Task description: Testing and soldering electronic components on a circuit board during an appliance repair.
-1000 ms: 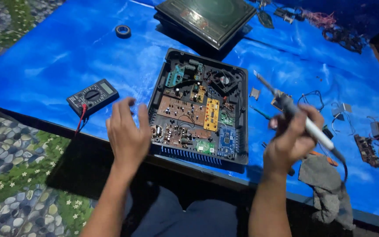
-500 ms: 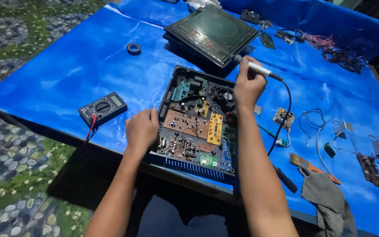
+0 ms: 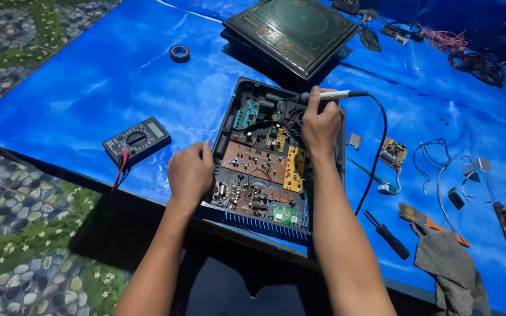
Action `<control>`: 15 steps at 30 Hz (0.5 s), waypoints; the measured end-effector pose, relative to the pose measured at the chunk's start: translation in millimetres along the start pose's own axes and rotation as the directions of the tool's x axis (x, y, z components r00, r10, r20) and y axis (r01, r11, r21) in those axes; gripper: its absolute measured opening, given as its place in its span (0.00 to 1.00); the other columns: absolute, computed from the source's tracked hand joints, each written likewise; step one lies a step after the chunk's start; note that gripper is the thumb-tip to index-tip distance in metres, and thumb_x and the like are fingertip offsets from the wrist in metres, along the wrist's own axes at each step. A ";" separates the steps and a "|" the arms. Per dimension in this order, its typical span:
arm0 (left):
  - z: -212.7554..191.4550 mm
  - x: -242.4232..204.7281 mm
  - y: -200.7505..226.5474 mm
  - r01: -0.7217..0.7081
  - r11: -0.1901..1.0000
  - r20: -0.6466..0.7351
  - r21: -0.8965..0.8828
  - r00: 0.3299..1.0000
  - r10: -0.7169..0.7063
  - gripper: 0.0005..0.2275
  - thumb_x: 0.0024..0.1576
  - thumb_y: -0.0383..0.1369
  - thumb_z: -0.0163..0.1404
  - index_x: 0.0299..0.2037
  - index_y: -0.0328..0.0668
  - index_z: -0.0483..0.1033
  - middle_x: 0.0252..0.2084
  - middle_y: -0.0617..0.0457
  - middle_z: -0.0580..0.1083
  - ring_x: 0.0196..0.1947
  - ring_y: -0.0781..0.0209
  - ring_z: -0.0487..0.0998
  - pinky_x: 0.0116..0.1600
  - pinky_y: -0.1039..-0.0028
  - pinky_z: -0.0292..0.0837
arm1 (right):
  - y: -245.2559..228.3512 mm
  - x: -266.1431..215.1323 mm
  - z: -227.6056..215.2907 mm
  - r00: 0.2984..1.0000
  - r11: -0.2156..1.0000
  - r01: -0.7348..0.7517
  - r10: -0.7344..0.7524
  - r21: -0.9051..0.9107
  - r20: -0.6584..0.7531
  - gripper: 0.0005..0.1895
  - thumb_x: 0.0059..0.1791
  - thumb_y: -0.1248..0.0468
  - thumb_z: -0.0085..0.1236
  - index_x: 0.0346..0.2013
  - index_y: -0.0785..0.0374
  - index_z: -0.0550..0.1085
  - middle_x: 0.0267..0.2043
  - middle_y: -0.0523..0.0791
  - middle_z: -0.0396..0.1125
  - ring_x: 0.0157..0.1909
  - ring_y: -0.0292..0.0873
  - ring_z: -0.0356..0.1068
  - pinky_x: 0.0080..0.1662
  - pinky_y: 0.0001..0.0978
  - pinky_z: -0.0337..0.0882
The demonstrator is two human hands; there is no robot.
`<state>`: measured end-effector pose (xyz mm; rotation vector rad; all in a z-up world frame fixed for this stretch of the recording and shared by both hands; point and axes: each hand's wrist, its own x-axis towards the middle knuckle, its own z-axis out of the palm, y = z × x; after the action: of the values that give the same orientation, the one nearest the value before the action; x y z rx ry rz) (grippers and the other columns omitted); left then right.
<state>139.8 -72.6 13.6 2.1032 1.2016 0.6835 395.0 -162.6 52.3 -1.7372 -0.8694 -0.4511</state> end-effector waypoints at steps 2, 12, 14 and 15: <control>-0.5 -1.1 -0.8 0.011 1.000 -0.006 0.010 1.000 -0.011 0.21 0.66 0.42 0.40 0.38 0.35 0.84 0.32 0.33 0.80 0.40 0.23 0.79 0.49 0.43 0.70 | 2.3 -3.5 3.7 1.000 1.000 -0.014 0.015 -0.019 0.009 0.17 0.63 0.51 0.43 0.39 0.57 0.72 0.25 0.50 0.73 0.22 0.50 0.69 0.26 0.41 0.68; -6.1 -7.0 4.5 0.042 0.999 -0.027 -0.033 0.999 -0.043 0.19 0.66 0.40 0.41 0.43 0.33 0.84 0.34 0.31 0.80 0.39 0.23 0.80 0.43 0.43 0.73 | 11.0 -7.8 7.0 0.997 0.997 0.070 -0.068 -0.044 0.049 0.17 0.63 0.53 0.44 0.37 0.59 0.72 0.24 0.52 0.70 0.22 0.51 0.70 0.25 0.38 0.67; -5.9 -7.8 3.9 0.050 0.998 -0.018 -0.033 0.999 -0.050 0.19 0.65 0.40 0.41 0.43 0.34 0.84 0.34 0.31 0.80 0.39 0.22 0.80 0.43 0.42 0.73 | 14.7 -10.6 9.3 0.994 0.995 0.095 -0.093 -0.031 0.058 0.17 0.64 0.55 0.44 0.37 0.61 0.72 0.25 0.54 0.69 0.23 0.53 0.70 0.25 0.39 0.68; -6.8 -8.8 4.6 0.046 0.998 -0.024 -0.031 0.999 -0.046 0.19 0.65 0.40 0.41 0.43 0.33 0.85 0.33 0.31 0.80 0.39 0.23 0.80 0.43 0.43 0.73 | 17.2 -11.9 11.6 0.993 0.994 0.101 -0.099 -0.038 0.059 0.17 0.63 0.55 0.46 0.35 0.61 0.72 0.25 0.54 0.70 0.24 0.53 0.70 0.25 0.38 0.68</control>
<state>133.7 -80.5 20.3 2.0414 1.2413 0.7043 398.6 -158.1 29.1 -1.7564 -0.9973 -0.4906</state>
